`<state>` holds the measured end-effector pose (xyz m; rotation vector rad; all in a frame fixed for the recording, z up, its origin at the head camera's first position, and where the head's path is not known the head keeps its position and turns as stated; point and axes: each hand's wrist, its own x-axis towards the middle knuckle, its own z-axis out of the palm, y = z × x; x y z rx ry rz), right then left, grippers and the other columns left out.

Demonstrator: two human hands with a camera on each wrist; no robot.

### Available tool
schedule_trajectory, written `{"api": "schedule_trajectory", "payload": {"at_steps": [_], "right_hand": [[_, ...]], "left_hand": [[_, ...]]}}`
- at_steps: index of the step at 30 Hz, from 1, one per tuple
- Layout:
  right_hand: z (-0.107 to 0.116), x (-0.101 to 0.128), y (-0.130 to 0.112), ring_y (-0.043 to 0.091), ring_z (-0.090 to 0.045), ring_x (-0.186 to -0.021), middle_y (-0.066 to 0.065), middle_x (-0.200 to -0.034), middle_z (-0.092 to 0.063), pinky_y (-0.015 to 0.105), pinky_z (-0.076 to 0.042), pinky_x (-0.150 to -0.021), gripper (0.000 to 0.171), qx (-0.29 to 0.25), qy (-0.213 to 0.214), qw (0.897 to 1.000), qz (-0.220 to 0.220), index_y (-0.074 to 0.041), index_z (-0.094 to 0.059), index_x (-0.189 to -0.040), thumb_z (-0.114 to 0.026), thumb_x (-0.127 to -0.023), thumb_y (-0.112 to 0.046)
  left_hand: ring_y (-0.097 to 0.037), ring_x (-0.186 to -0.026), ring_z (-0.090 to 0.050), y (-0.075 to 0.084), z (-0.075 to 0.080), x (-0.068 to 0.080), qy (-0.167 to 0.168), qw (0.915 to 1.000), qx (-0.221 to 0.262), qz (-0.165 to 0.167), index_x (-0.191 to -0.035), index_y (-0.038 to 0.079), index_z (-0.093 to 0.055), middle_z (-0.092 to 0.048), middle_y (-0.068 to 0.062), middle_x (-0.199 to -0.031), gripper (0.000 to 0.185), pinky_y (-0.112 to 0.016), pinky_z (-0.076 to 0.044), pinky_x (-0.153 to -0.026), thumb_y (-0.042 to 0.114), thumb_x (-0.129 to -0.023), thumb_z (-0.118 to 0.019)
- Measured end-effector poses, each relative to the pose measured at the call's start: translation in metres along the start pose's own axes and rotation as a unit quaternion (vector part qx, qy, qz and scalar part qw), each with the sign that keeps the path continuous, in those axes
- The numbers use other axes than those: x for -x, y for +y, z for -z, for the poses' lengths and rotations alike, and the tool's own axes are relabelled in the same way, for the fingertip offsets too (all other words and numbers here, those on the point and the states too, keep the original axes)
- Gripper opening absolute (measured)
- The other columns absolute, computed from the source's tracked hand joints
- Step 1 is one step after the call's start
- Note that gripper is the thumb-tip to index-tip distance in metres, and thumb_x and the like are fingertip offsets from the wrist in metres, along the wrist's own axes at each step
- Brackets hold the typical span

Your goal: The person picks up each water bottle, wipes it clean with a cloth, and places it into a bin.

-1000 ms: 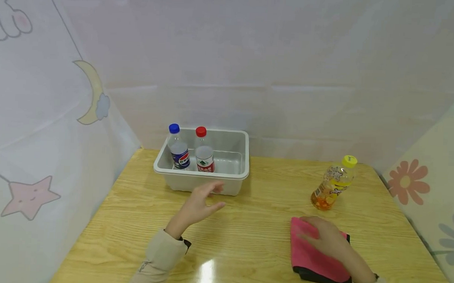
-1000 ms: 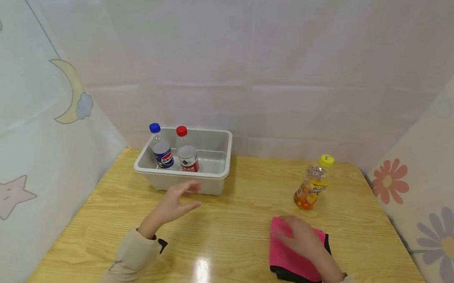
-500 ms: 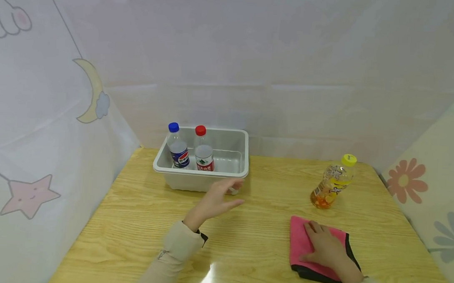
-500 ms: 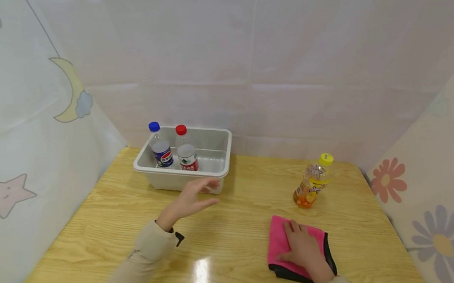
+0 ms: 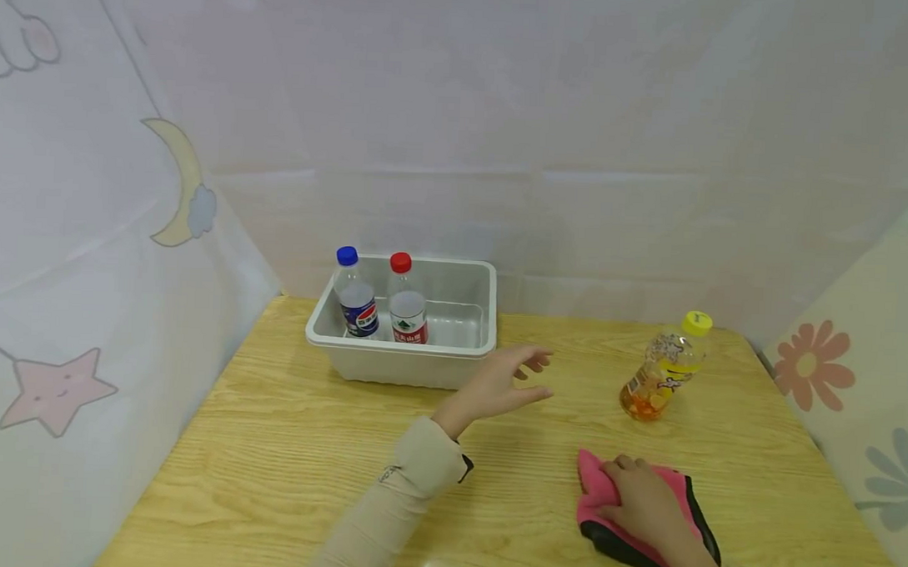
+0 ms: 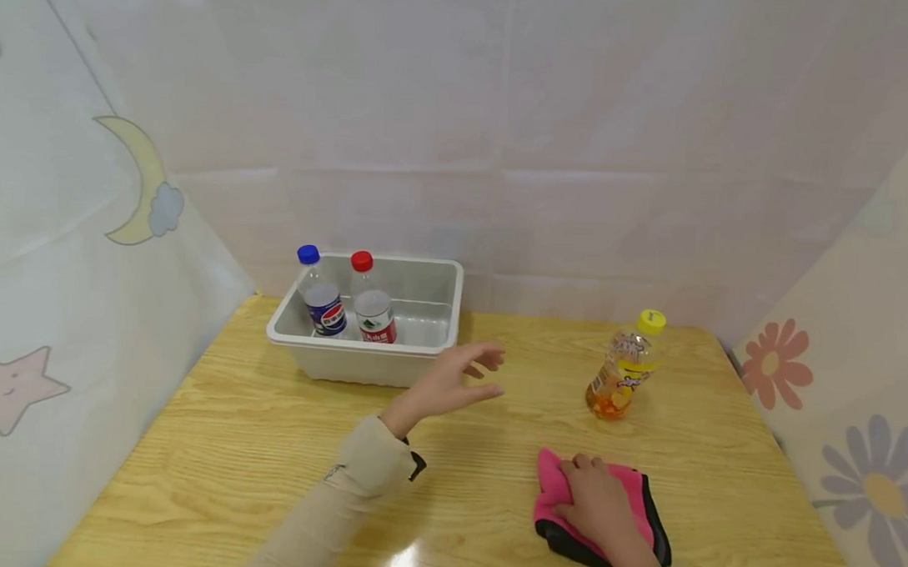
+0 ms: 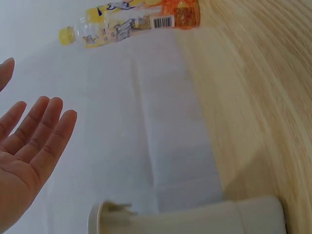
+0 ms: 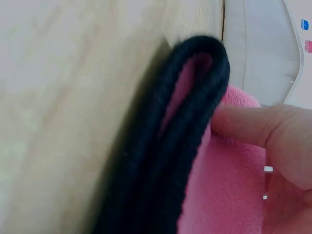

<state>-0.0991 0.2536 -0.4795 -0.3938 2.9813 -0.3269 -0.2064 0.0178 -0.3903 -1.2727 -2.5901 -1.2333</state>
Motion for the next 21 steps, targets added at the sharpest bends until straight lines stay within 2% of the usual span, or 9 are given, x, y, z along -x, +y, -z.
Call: {"api": "schedule_trajectory", "payload": {"at_steps": [4, 6, 9, 12, 15, 21], "right_hand": [[0.002, 0.003, 0.002, 0.024, -0.059, -0.079, 0.004, -0.088, -0.062, 0.041, -0.051, -0.066, 0.041, -0.043, 0.005, 0.999, -0.012, -0.005, -0.066, -0.098, -0.081, -0.064, -0.023], [0.005, 0.005, 0.007, 0.016, -0.058, -0.074, -0.001, -0.084, -0.062, 0.036, -0.049, -0.063, 0.034, -0.079, 0.003, 0.997, -0.016, -0.010, -0.066, -0.094, -0.080, -0.066, -0.020], [0.012, 0.011, 0.019, 0.007, -0.055, -0.070, -0.007, -0.081, -0.062, 0.029, -0.046, -0.059, 0.029, -0.123, 0.005, 0.992, 0.001, -0.013, -0.066, -0.093, -0.078, -0.069, -0.023], [0.020, 0.019, 0.031, 0.001, -0.051, -0.069, -0.009, -0.082, -0.062, 0.024, -0.043, -0.057, 0.030, -0.155, 0.009, 0.987, 0.027, -0.012, -0.065, -0.096, -0.074, -0.073, -0.029], [0.029, 0.028, 0.041, -0.001, -0.047, -0.066, -0.009, -0.082, -0.060, 0.021, -0.041, -0.055, 0.034, -0.187, 0.006, 0.982, 0.028, -0.010, -0.064, -0.099, -0.071, -0.077, -0.034], [0.048, 0.046, 0.056, 0.001, -0.044, -0.063, -0.002, -0.085, -0.060, 0.021, -0.039, -0.050, 0.041, -0.226, 0.016, 0.974, -0.022, -0.003, -0.060, -0.110, -0.069, -0.080, -0.030]], "left_hand": [[-0.010, -0.099, -0.056, 0.001, -0.009, -0.018, -0.020, 0.9997, 0.007, 0.008, -0.130, 0.007, -0.047, -0.059, -0.007, -0.115, 0.051, -0.016, -0.047, -0.077, 0.022, -0.085, -0.066], [-0.009, -0.100, -0.055, 0.002, -0.014, -0.026, -0.027, 0.9995, 0.008, 0.013, -0.130, 0.008, -0.047, -0.058, -0.005, -0.115, 0.052, -0.015, -0.047, -0.078, 0.024, -0.085, -0.066], [-0.009, -0.100, -0.054, 0.001, -0.020, -0.038, -0.034, 0.9992, 0.006, 0.019, -0.130, 0.008, -0.046, -0.058, -0.003, -0.114, 0.052, -0.014, -0.046, -0.077, 0.025, -0.085, -0.065], [-0.010, -0.101, -0.054, 0.001, -0.026, -0.048, -0.037, 0.9990, 0.009, 0.025, -0.131, 0.008, -0.046, -0.057, -0.004, -0.115, 0.052, -0.013, -0.046, -0.077, 0.024, -0.085, -0.066], [-0.010, -0.102, -0.054, 0.000, -0.032, -0.058, -0.034, 0.9988, 0.016, 0.031, -0.132, 0.009, -0.044, -0.056, -0.004, -0.117, 0.054, -0.014, -0.046, -0.078, 0.024, -0.085, -0.066], [-0.008, -0.103, -0.052, -0.002, -0.044, -0.076, -0.008, 0.9987, 0.033, 0.038, -0.134, 0.012, -0.042, -0.054, -0.003, -0.118, 0.058, -0.013, -0.046, -0.076, 0.029, -0.084, -0.066]]}}
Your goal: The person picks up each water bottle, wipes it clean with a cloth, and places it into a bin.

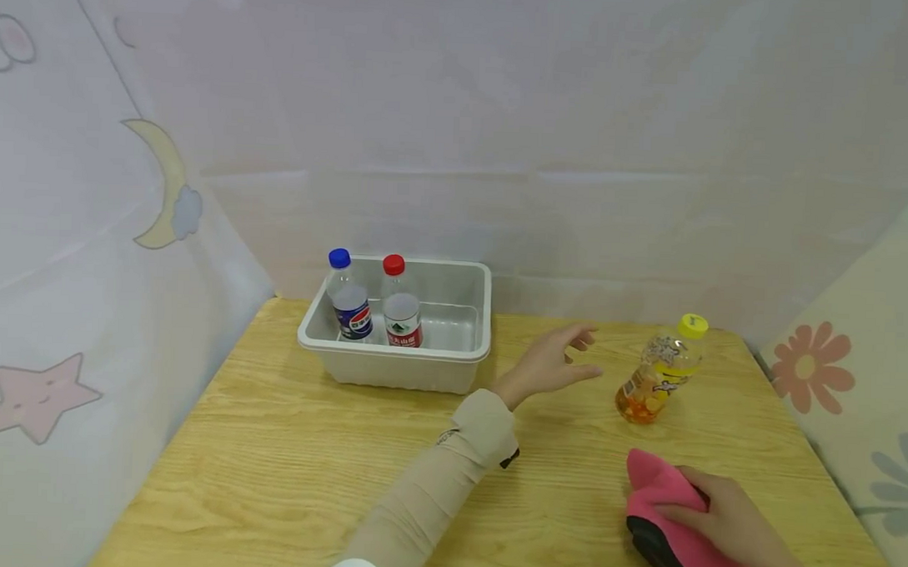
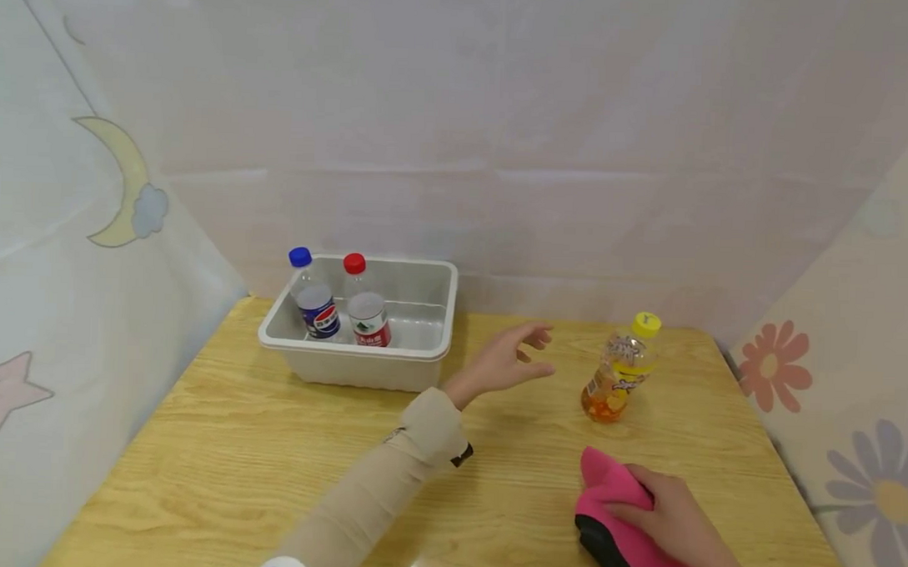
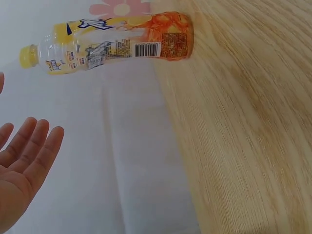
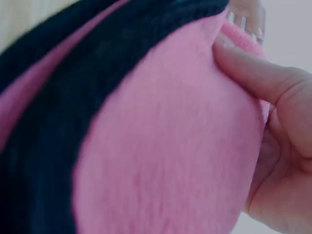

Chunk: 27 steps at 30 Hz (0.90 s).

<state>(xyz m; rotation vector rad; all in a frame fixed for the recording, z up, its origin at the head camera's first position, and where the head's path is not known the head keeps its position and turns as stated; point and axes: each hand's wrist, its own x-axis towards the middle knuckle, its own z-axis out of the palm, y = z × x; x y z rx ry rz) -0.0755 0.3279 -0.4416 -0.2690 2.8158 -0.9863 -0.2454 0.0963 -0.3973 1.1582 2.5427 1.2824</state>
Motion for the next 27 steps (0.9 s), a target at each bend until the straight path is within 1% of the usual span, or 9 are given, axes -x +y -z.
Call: {"api": "schedule_trajectory", "payload": {"at_steps": [3, 5, 8, 12, 16, 19, 23, 26, 27], "right_hand": [[0.008, 0.008, 0.003, 0.001, -0.045, -0.063, 0.002, -0.088, -0.061, 0.021, -0.042, -0.050, 0.048, -0.003, 0.029, 0.999, -0.038, 0.003, -0.057, -0.115, -0.070, -0.080, -0.026], [0.012, 0.012, 0.004, 0.003, -0.048, -0.064, 0.007, -0.090, -0.062, 0.023, -0.045, -0.050, 0.053, -0.017, 0.037, 0.997, -0.065, 0.007, -0.053, -0.118, -0.070, -0.080, -0.025], [0.016, 0.015, 0.005, 0.004, -0.053, -0.065, 0.011, -0.095, -0.063, 0.024, -0.049, -0.052, 0.059, -0.034, 0.045, 0.994, -0.095, 0.010, -0.049, -0.122, -0.069, -0.081, -0.027], [0.017, 0.019, 0.008, 0.004, -0.056, -0.065, 0.014, -0.094, -0.064, 0.025, -0.050, -0.052, 0.056, -0.049, 0.073, 0.992, -0.087, 0.011, -0.048, -0.122, -0.069, -0.081, -0.022], [0.018, 0.021, 0.009, 0.004, -0.059, -0.067, 0.013, -0.092, -0.064, 0.026, -0.052, -0.053, 0.054, -0.070, 0.089, 0.990, -0.079, 0.013, -0.046, -0.122, -0.068, -0.083, -0.017], [0.018, 0.022, 0.010, 0.005, -0.060, -0.068, 0.005, -0.090, -0.065, 0.027, -0.052, -0.053, 0.050, -0.086, 0.093, 0.989, -0.073, 0.015, -0.045, -0.121, -0.065, -0.085, -0.013], [0.018, 0.025, 0.014, 0.005, -0.059, -0.067, -0.010, -0.086, -0.063, 0.027, -0.052, -0.052, 0.045, -0.095, 0.106, 0.988, -0.063, 0.016, -0.045, -0.120, -0.062, -0.086, -0.008], [0.018, 0.028, 0.015, 0.004, -0.059, -0.068, -0.015, -0.087, -0.061, 0.027, -0.052, -0.053, 0.044, -0.093, 0.112, 0.987, -0.068, 0.014, -0.045, -0.120, -0.062, -0.086, -0.009], [0.018, 0.030, 0.016, 0.004, -0.058, -0.068, -0.011, -0.088, -0.062, 0.026, -0.052, -0.053, 0.044, -0.090, 0.112, 0.987, -0.067, 0.014, -0.045, -0.120, -0.062, -0.087, -0.009]], "left_hand": [[-0.007, -0.104, -0.052, 0.001, -0.006, -0.008, 0.013, 0.9998, 0.012, 0.001, -0.135, 0.012, -0.040, -0.054, -0.002, -0.118, 0.061, -0.012, -0.045, -0.075, 0.031, -0.083, -0.066], [-0.007, -0.104, -0.051, 0.003, -0.009, -0.012, 0.020, 0.9996, 0.021, 0.004, -0.136, 0.013, -0.039, -0.054, -0.002, -0.119, 0.063, -0.010, -0.044, -0.074, 0.032, -0.083, -0.067], [-0.008, -0.106, -0.051, 0.005, -0.013, -0.016, 0.027, 0.9990, 0.034, 0.011, -0.137, 0.014, -0.039, -0.053, -0.002, -0.120, 0.065, -0.010, -0.044, -0.074, 0.033, -0.082, -0.067], [-0.009, -0.109, -0.049, 0.007, -0.016, -0.022, 0.029, 0.9984, 0.044, 0.019, -0.138, 0.015, -0.036, -0.050, -0.001, -0.123, 0.068, -0.012, -0.044, -0.076, 0.033, -0.081, -0.068], [-0.010, -0.116, -0.045, 0.009, -0.023, -0.033, 0.024, 0.9987, 0.032, 0.033, -0.143, 0.018, -0.027, -0.045, 0.001, -0.131, 0.079, -0.019, -0.043, -0.086, 0.037, -0.079, -0.069], [-0.010, -0.121, -0.041, 0.010, -0.027, -0.042, 0.016, 0.9983, 0.029, 0.047, -0.145, 0.023, -0.019, -0.039, 0.003, -0.137, 0.088, -0.025, -0.040, -0.094, 0.042, -0.077, -0.070], [-0.009, -0.127, -0.033, 0.013, -0.033, -0.051, 0.009, 0.9975, 0.047, 0.052, -0.146, 0.026, -0.013, -0.028, 0.006, -0.145, 0.094, -0.028, -0.034, -0.101, 0.043, -0.075, -0.072], [-0.007, -0.130, -0.026, 0.018, -0.040, -0.057, 0.002, 0.9961, 0.066, 0.058, -0.146, 0.027, -0.012, -0.021, 0.009, -0.147, 0.096, -0.029, -0.028, -0.104, 0.042, -0.074, -0.073], [-0.006, -0.131, -0.024, 0.019, -0.043, -0.059, 0.000, 0.9957, 0.070, 0.061, -0.146, 0.027, -0.012, -0.020, 0.010, -0.148, 0.096, -0.029, -0.027, -0.105, 0.042, -0.074, -0.073]]}}
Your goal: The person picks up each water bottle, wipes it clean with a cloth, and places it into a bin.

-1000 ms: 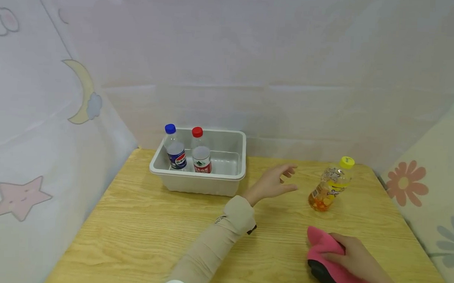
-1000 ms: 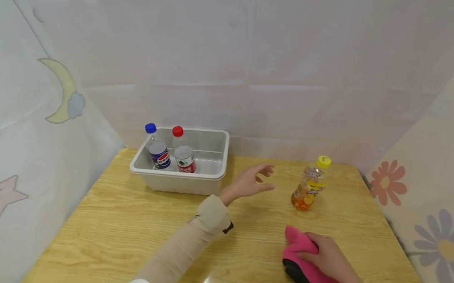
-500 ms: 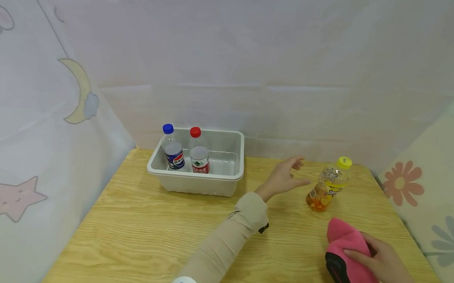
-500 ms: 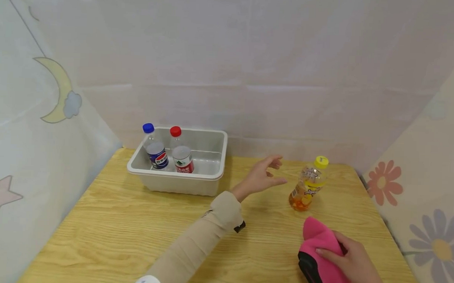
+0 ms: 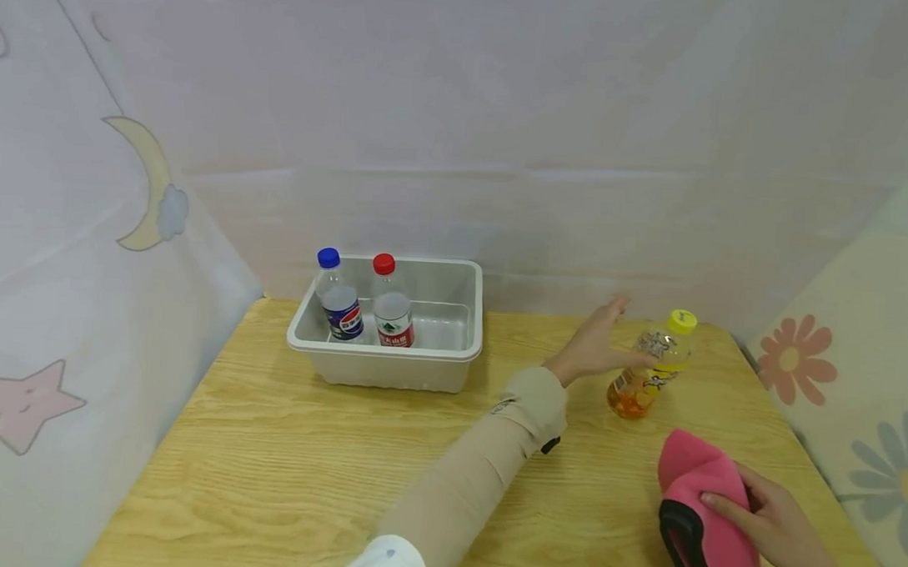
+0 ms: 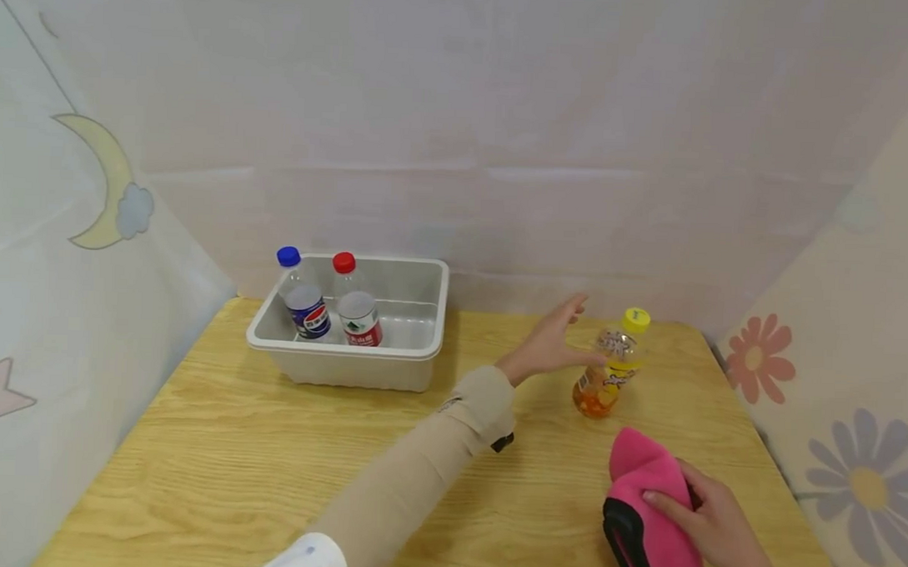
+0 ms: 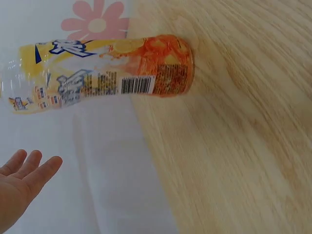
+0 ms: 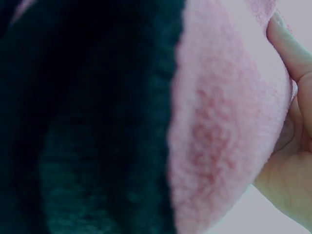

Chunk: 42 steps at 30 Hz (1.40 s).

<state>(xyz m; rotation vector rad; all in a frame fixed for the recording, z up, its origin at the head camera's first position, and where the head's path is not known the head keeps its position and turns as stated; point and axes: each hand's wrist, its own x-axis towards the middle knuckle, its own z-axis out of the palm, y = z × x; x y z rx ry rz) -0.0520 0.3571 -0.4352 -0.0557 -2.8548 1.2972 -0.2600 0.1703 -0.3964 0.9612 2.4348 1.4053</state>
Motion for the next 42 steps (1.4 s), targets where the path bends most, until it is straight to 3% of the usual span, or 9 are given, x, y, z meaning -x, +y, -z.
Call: {"api": "schedule_trajectory", "payload": {"at_steps": [5, 9, 12, 16, 19, 23, 30, 33, 42], "right_hand": [[-0.001, 0.003, 0.001, 0.003, -0.057, -0.066, 0.005, -0.091, -0.063, 0.026, -0.051, -0.052, 0.049, 0.015, -0.003, 1.000, -0.010, 0.018, -0.040, -0.123, -0.061, -0.087, -0.009], [-0.002, 0.004, 0.003, 0.004, -0.057, -0.065, -0.012, -0.086, -0.061, 0.026, -0.051, -0.051, 0.048, 0.004, -0.003, 1.000, -0.009, 0.016, -0.040, -0.125, -0.060, -0.088, -0.008], [-0.003, 0.005, 0.004, 0.005, -0.058, -0.065, -0.024, -0.084, -0.057, 0.026, -0.051, -0.051, 0.038, -0.013, 0.004, 1.000, 0.004, -0.007, -0.049, -0.124, -0.060, -0.087, -0.006], [-0.002, 0.009, 0.005, 0.006, -0.058, -0.063, -0.022, -0.082, -0.058, 0.026, -0.050, -0.049, 0.043, -0.030, 0.017, 0.999, 0.018, -0.037, -0.046, -0.110, -0.060, -0.087, -0.004], [-0.002, 0.011, 0.005, 0.006, -0.058, -0.063, -0.021, -0.082, -0.059, 0.026, -0.050, -0.049, 0.046, -0.031, 0.019, 0.999, 0.023, -0.041, -0.046, -0.110, -0.060, -0.087, -0.004], [0.000, 0.012, 0.006, 0.006, -0.058, -0.063, -0.022, -0.082, -0.058, 0.026, -0.050, -0.049, 0.042, -0.024, 0.018, 0.999, 0.021, -0.036, -0.047, -0.112, -0.060, -0.087, -0.004], [0.002, 0.014, 0.001, 0.003, -0.056, -0.064, 0.001, -0.086, -0.064, 0.025, -0.051, -0.051, 0.046, 0.027, 0.010, 0.999, -0.017, 0.016, -0.042, -0.122, -0.060, -0.088, -0.009], [0.001, 0.014, 0.000, 0.003, -0.056, -0.064, 0.006, -0.088, -0.064, 0.024, -0.051, -0.052, 0.047, 0.031, 0.010, 0.999, -0.015, 0.016, -0.042, -0.122, -0.061, -0.088, -0.009], [0.001, 0.014, 0.003, 0.004, -0.058, -0.066, -0.019, -0.084, -0.059, 0.025, -0.051, -0.052, 0.037, 0.000, 0.021, 1.000, 0.011, 0.007, -0.049, -0.118, -0.061, -0.087, -0.009]], "left_hand": [[-0.006, -0.133, -0.019, 0.006, -0.011, -0.004, -0.007, 0.9996, -0.024, 0.015, -0.146, 0.027, -0.011, -0.016, 0.011, -0.148, 0.098, -0.028, -0.025, -0.106, 0.045, -0.073, -0.073], [-0.005, -0.133, -0.017, 0.011, -0.014, -0.006, -0.012, 0.9982, -0.058, 0.010, -0.146, 0.026, -0.010, -0.016, 0.010, -0.149, 0.098, -0.026, -0.023, -0.106, 0.046, -0.073, -0.072], [-0.005, -0.133, -0.019, 0.013, -0.016, -0.007, -0.014, 0.9972, -0.074, 0.005, -0.146, 0.025, -0.010, -0.017, 0.010, -0.148, 0.097, -0.024, -0.025, -0.105, 0.047, -0.074, -0.071], [-0.005, -0.132, -0.022, 0.017, -0.021, -0.008, -0.017, 0.9953, -0.095, 0.005, -0.146, 0.024, -0.009, -0.020, 0.009, -0.147, 0.096, -0.022, -0.028, -0.104, 0.048, -0.075, -0.069], [-0.005, -0.130, -0.026, 0.018, -0.023, -0.008, -0.016, 0.9950, -0.098, 0.015, -0.146, 0.025, -0.013, -0.024, 0.010, -0.146, 0.089, -0.022, -0.030, -0.102, 0.048, -0.078, -0.066], [-0.005, -0.128, -0.031, 0.017, -0.022, -0.006, -0.010, 0.9969, -0.075, 0.020, -0.144, 0.025, -0.021, -0.030, 0.012, -0.143, 0.076, -0.023, -0.033, -0.101, 0.047, -0.083, -0.061], [-0.006, -0.132, -0.022, 0.014, -0.023, -0.009, -0.020, 0.9954, -0.094, 0.010, -0.145, 0.023, -0.021, -0.025, 0.012, -0.145, 0.073, -0.025, -0.027, -0.105, 0.047, -0.085, -0.058], [-0.004, -0.131, -0.025, 0.014, -0.025, -0.011, -0.019, 0.9937, -0.110, 0.010, -0.144, 0.022, -0.023, -0.028, 0.012, -0.144, 0.072, -0.022, -0.028, -0.104, 0.046, -0.085, -0.057], [-0.004, -0.125, -0.034, 0.014, -0.027, -0.006, -0.017, 0.9933, -0.114, -0.010, -0.142, 0.018, -0.030, -0.037, 0.008, -0.139, 0.064, -0.018, -0.031, -0.100, 0.043, -0.088, -0.053]]}}
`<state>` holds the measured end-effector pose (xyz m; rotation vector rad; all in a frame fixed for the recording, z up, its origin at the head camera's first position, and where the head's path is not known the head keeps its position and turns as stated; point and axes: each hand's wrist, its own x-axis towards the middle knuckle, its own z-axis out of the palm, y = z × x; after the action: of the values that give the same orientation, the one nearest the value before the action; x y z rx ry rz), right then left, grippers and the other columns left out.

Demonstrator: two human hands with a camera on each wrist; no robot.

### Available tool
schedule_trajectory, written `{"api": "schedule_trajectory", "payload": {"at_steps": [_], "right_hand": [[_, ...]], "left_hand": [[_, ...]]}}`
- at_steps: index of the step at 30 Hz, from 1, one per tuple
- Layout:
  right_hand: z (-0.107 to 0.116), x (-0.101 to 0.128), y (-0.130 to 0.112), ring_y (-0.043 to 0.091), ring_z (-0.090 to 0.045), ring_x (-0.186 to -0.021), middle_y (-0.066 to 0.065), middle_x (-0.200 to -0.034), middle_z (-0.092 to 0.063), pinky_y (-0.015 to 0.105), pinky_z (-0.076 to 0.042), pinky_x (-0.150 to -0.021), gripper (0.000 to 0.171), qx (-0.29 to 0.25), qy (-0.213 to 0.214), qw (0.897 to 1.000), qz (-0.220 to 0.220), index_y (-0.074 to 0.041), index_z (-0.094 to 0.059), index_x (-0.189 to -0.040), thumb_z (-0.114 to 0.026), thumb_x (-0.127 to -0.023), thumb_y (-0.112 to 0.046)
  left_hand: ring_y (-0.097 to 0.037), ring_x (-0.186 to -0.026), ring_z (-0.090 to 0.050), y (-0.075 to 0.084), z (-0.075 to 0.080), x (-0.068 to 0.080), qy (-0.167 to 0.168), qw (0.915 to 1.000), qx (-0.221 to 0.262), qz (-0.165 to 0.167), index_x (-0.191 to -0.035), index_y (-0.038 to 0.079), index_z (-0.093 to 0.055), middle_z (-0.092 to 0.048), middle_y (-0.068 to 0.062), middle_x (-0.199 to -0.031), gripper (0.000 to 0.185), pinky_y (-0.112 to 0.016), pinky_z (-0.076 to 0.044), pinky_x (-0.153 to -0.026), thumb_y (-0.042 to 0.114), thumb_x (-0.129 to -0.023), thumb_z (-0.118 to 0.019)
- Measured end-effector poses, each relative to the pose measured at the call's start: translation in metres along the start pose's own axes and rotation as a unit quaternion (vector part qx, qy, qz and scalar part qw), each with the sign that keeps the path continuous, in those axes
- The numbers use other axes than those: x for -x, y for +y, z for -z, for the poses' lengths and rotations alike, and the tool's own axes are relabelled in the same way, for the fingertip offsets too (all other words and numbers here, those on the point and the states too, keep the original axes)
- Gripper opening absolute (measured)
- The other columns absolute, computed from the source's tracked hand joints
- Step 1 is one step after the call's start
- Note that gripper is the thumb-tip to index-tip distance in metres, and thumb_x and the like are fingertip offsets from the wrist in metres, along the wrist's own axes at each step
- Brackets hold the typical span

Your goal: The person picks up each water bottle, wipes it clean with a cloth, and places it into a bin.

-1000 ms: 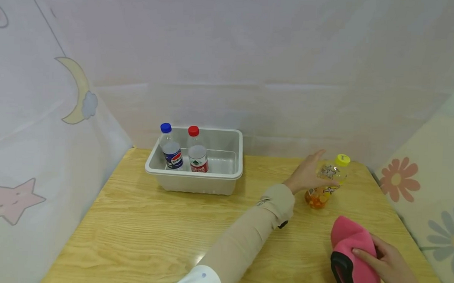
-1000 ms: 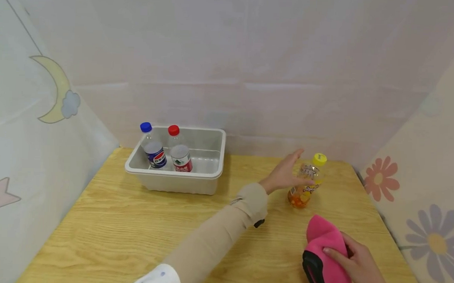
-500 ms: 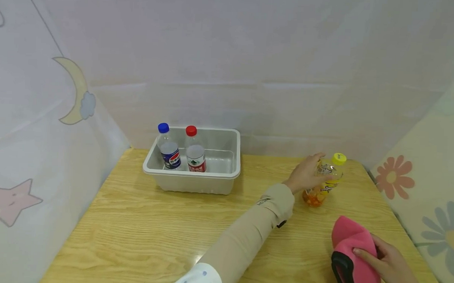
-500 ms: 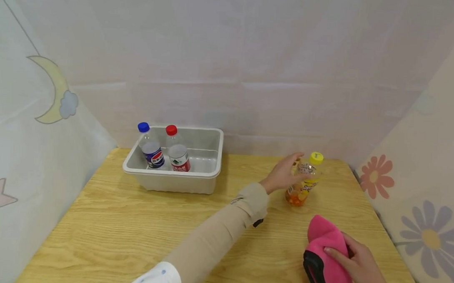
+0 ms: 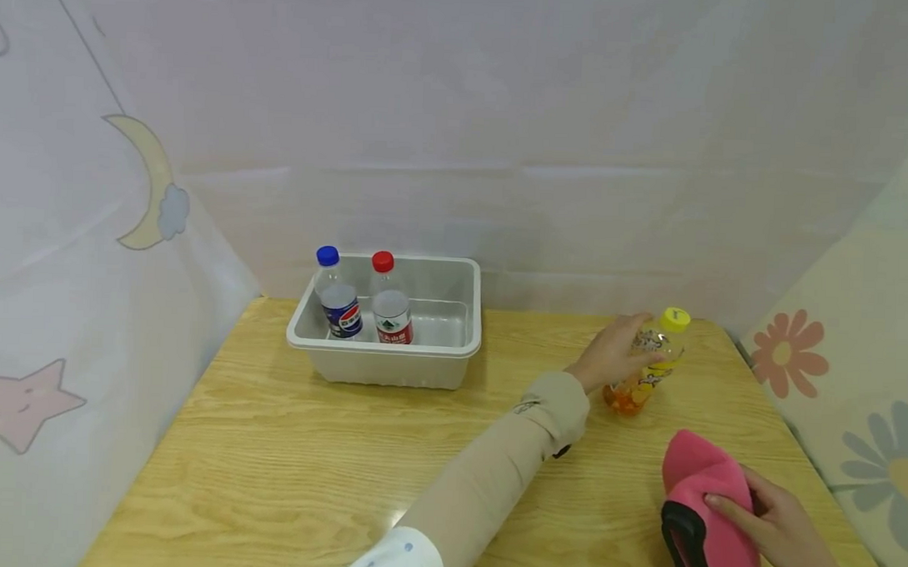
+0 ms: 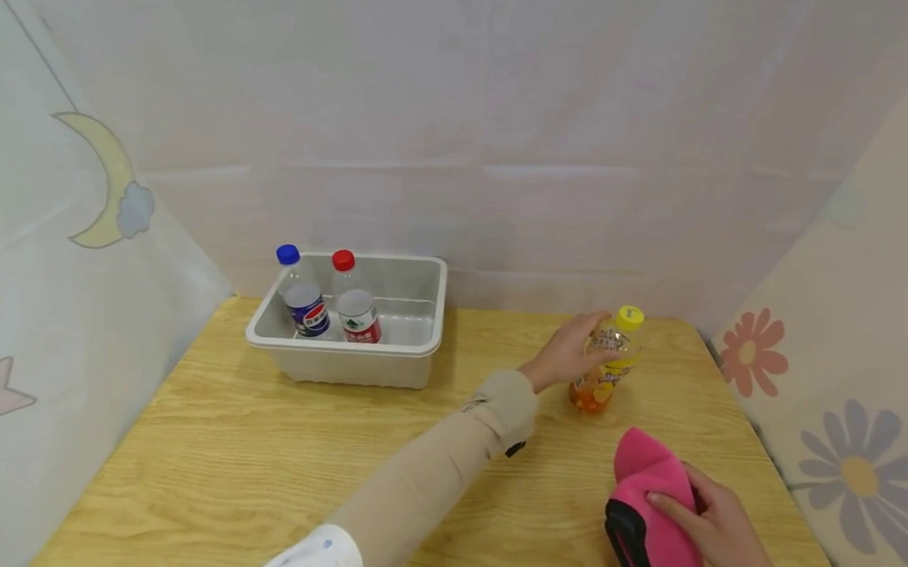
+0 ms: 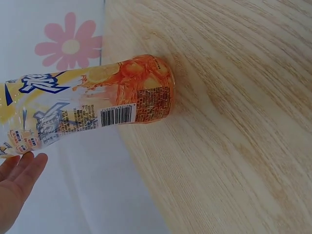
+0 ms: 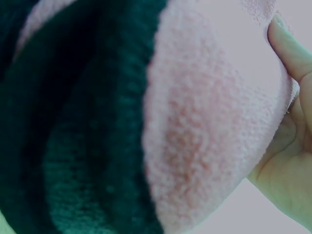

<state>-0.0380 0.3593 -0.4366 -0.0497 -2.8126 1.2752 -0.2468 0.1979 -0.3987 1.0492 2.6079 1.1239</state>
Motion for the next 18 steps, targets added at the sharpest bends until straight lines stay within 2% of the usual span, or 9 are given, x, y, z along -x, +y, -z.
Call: {"api": "schedule_trajectory", "payload": {"at_steps": [1, 6, 8, 10, 14, 18], "right_hand": [[0.000, 0.000, 0.000, 0.004, -0.059, -0.067, -0.019, -0.084, -0.059, 0.025, -0.051, -0.052, 0.039, 0.000, 0.002, 1.000, 0.004, 0.010, -0.048, -0.118, -0.061, -0.087, -0.008], [-0.002, -0.001, -0.001, 0.005, -0.059, -0.066, -0.021, -0.084, -0.059, 0.025, -0.051, -0.052, 0.030, -0.006, 0.010, 1.000, 0.009, -0.009, -0.053, -0.115, -0.062, -0.086, -0.009], [-0.002, -0.001, -0.001, 0.006, -0.059, -0.066, -0.021, -0.084, -0.059, 0.025, -0.051, -0.052, 0.030, -0.011, 0.009, 1.000, 0.008, -0.013, -0.054, -0.115, -0.062, -0.087, -0.009], [-0.003, -0.001, -0.003, 0.006, -0.059, -0.065, -0.021, -0.084, -0.059, 0.026, -0.051, -0.051, 0.031, -0.013, 0.009, 1.000, 0.010, -0.011, -0.054, -0.116, -0.062, -0.087, -0.009], [-0.005, -0.002, -0.005, 0.005, -0.058, -0.066, -0.024, -0.085, -0.057, 0.025, -0.051, -0.052, 0.036, -0.003, 0.012, 1.000, 0.016, 0.004, -0.050, -0.118, -0.062, -0.086, -0.009], [-0.008, -0.003, -0.006, 0.004, -0.058, -0.067, -0.022, -0.084, -0.058, 0.025, -0.051, -0.053, 0.042, 0.001, 0.009, 1.000, 0.003, 0.011, -0.047, -0.119, -0.062, -0.087, -0.011]], "left_hand": [[-0.004, -0.125, -0.034, -0.001, 0.001, 0.002, 0.002, 1.0000, 0.001, -0.002, -0.142, 0.018, -0.030, -0.038, 0.008, -0.139, 0.063, -0.018, -0.031, -0.100, 0.042, -0.088, -0.053], [-0.004, -0.126, -0.032, -0.005, 0.005, 0.013, 0.016, 0.9998, 0.006, -0.005, -0.142, 0.020, -0.029, -0.036, 0.008, -0.140, 0.063, -0.020, -0.030, -0.101, 0.045, -0.088, -0.052], [-0.005, -0.128, -0.030, -0.008, 0.007, 0.019, 0.022, 0.9997, 0.009, -0.010, -0.143, 0.021, -0.028, -0.034, 0.008, -0.142, 0.064, -0.021, -0.029, -0.102, 0.046, -0.089, -0.051], [-0.006, -0.129, -0.029, -0.011, 0.008, 0.025, 0.029, 0.9993, 0.016, -0.016, -0.143, 0.022, -0.028, -0.032, 0.008, -0.143, 0.064, -0.023, -0.029, -0.103, 0.046, -0.089, -0.051], [-0.006, -0.126, -0.034, -0.017, 0.010, 0.037, 0.048, 0.9978, 0.034, -0.030, -0.143, 0.020, -0.028, -0.035, 0.006, -0.141, 0.064, -0.023, -0.032, -0.101, 0.044, -0.089, -0.052], [-0.006, -0.120, -0.039, -0.021, 0.012, 0.048, 0.063, 0.9962, 0.038, -0.047, -0.143, 0.018, -0.028, -0.040, 0.004, -0.136, 0.063, -0.022, -0.036, -0.097, 0.041, -0.089, -0.054]]}}
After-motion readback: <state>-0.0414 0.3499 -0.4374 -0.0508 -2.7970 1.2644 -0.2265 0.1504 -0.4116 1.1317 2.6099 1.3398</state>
